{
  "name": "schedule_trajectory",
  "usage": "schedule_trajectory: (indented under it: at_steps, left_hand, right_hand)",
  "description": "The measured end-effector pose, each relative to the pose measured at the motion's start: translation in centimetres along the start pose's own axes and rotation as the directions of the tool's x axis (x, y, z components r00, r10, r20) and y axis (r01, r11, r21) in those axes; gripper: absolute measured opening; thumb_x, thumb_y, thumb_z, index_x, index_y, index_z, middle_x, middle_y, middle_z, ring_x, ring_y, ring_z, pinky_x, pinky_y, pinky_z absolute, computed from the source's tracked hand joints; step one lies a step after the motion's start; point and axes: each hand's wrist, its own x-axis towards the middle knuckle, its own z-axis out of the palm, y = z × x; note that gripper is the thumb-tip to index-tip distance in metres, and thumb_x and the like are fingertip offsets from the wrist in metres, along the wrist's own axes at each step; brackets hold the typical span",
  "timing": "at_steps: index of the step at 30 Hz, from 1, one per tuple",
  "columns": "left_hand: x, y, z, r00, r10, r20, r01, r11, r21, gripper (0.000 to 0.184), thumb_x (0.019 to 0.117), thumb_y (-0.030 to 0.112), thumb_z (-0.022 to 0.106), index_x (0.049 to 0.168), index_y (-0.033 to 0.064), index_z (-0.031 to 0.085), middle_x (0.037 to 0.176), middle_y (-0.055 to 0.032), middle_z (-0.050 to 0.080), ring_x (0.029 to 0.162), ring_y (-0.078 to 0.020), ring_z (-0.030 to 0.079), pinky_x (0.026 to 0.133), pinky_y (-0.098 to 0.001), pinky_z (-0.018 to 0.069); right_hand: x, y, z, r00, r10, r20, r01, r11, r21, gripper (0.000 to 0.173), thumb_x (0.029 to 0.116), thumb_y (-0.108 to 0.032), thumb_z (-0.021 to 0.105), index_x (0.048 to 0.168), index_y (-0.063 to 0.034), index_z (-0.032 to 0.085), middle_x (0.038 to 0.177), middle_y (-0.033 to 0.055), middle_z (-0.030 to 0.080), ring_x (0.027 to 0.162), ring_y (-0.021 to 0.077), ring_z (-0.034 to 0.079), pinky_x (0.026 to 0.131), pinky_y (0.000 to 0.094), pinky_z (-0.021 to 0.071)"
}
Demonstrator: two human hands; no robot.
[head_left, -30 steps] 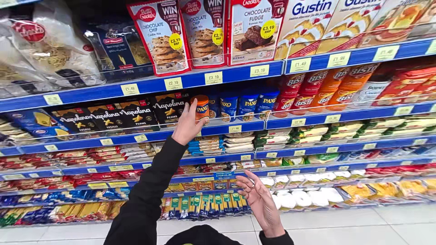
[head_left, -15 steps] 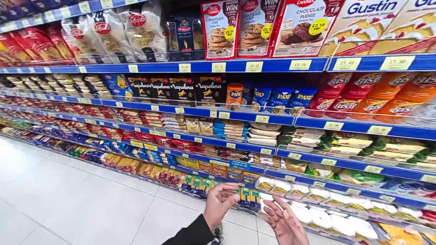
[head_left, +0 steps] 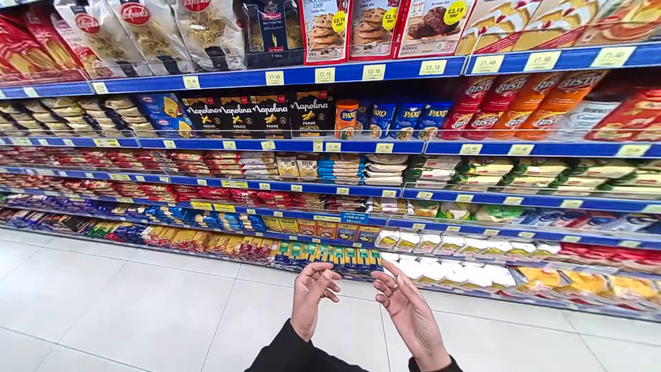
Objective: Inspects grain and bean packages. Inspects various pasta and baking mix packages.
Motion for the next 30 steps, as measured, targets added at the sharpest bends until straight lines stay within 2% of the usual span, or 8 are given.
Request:
schedule_trajectory:
  at_steps: [3,7,11,17,21,24,27,30]
  left_hand:
    - [-0.4,1.9,-1.8,0.998,0.024,0.066,-0.027,0.998,0.049,0.034,0.0977,0.024,0.07,0.119,-0.0018,0.067,0.103,-0.0212,0.073,0.081,-0.0242,0.075,0.064,-0.034,0.0633]
    - [-1.6,3.7,-4.3,0.993,-0.076,0.095,0.073,0.997,0.037,0.033,0.0974,0.023,0.07,0.12,-0.0018,0.067,0.104,-0.0211,0.073,0.08,-0.0241,0.074,0.064,-0.0341,0.0629]
    - [-2.5,5.2,-7.2,0.988,-0.1,0.114,0.095,0.994,0.05,0.033,0.0974,0.022,0.071,0.12,-0.0008,0.068,0.103,-0.0208,0.073,0.08,-0.0238,0.074,0.064,-0.0335,0.0632]
    - [-2.3,7.5,-11.6,0.99,-0.074,0.118,0.067,0.996,0.064,0.033,0.0956,0.024,0.073,0.12,0.0029,0.069,0.105,-0.0208,0.073,0.081,-0.0232,0.075,0.066,-0.0323,0.0635]
    - [-1.9,8.9,-14.5,0.99,-0.081,0.113,0.072,0.994,0.083,0.035,0.094,0.028,0.075,0.12,0.0042,0.07,0.107,-0.0203,0.073,0.082,-0.0231,0.075,0.065,-0.0319,0.0636]
    - [-2.0,9.8,-16.4,0.991,-0.103,0.084,0.095,0.991,0.092,0.033,0.0944,0.025,0.074,0.12,0.0042,0.069,0.108,-0.0199,0.074,0.082,-0.0229,0.075,0.066,-0.0322,0.0639]
    - [-1.5,10.4,-17.6,0.984,-0.12,0.129,0.102,0.985,0.139,0.025,0.0996,0.023,0.067,0.121,0.0106,0.069,0.107,-0.0122,0.076,0.082,-0.0188,0.075,0.067,-0.0299,0.0635]
    - [-0.3,10.5,-18.4,0.968,-0.133,0.213,0.1,0.982,0.158,0.022,0.1052,0.022,0.057,0.123,0.0172,0.069,0.107,-0.0057,0.076,0.083,-0.014,0.075,0.069,-0.0262,0.0628]
  right_hand:
    - [-0.1,1.3,2.0,0.999,-0.021,0.05,0.021,1.0,-0.011,0.047,0.0997,-0.033,0.065,0.137,-0.0049,0.062,0.118,0.0233,0.07,0.1,0.0266,0.074,0.079,0.0349,0.0632]
    - [0.2,3.8,4.6,0.998,-0.038,0.046,0.042,0.996,-0.075,0.046,0.0969,-0.036,0.069,0.13,-0.0044,0.066,0.119,0.023,0.07,0.101,0.0269,0.073,0.08,0.0362,0.0633]
    - [0.5,6.6,7.0,0.997,-0.048,0.054,0.055,0.99,-0.132,0.044,0.0961,-0.034,0.07,0.128,-0.0046,0.068,0.118,0.0217,0.071,0.099,0.0259,0.073,0.079,0.0366,0.0633]
    - [1.4,9.2,10.2,0.996,-0.058,0.063,0.069,0.981,-0.182,0.039,0.0995,-0.026,0.067,0.129,-0.0007,0.065,0.118,0.0222,0.071,0.099,0.0259,0.074,0.08,0.0362,0.063]
    - [2.8,10.9,11.5,0.994,-0.098,0.051,0.107,0.967,-0.229,0.044,0.1,-0.027,0.065,0.134,0.0007,0.062,0.122,0.0228,0.069,0.103,0.0271,0.073,0.082,0.037,0.0626]
    - [4.0,11.8,12.9,0.991,-0.126,0.05,0.135,0.948,-0.287,0.047,0.1002,-0.027,0.065,0.137,0.0013,0.058,0.123,0.0218,0.068,0.105,0.0275,0.072,0.084,0.0383,0.0619]
    - [4.9,11.2,14.6,0.984,-0.174,0.043,0.177,0.908,-0.379,0.044,0.1007,-0.021,0.062,0.138,0.001,0.056,0.124,0.0179,0.068,0.105,0.0256,0.07,0.085,0.0391,0.061]
    - [7.0,9.2,15.5,0.97,-0.226,0.09,0.242,0.856,-0.457,0.043,0.101,-0.016,0.062,0.138,0.0043,0.054,0.123,0.0178,0.068,0.104,0.0253,0.07,0.085,0.0404,0.0608]
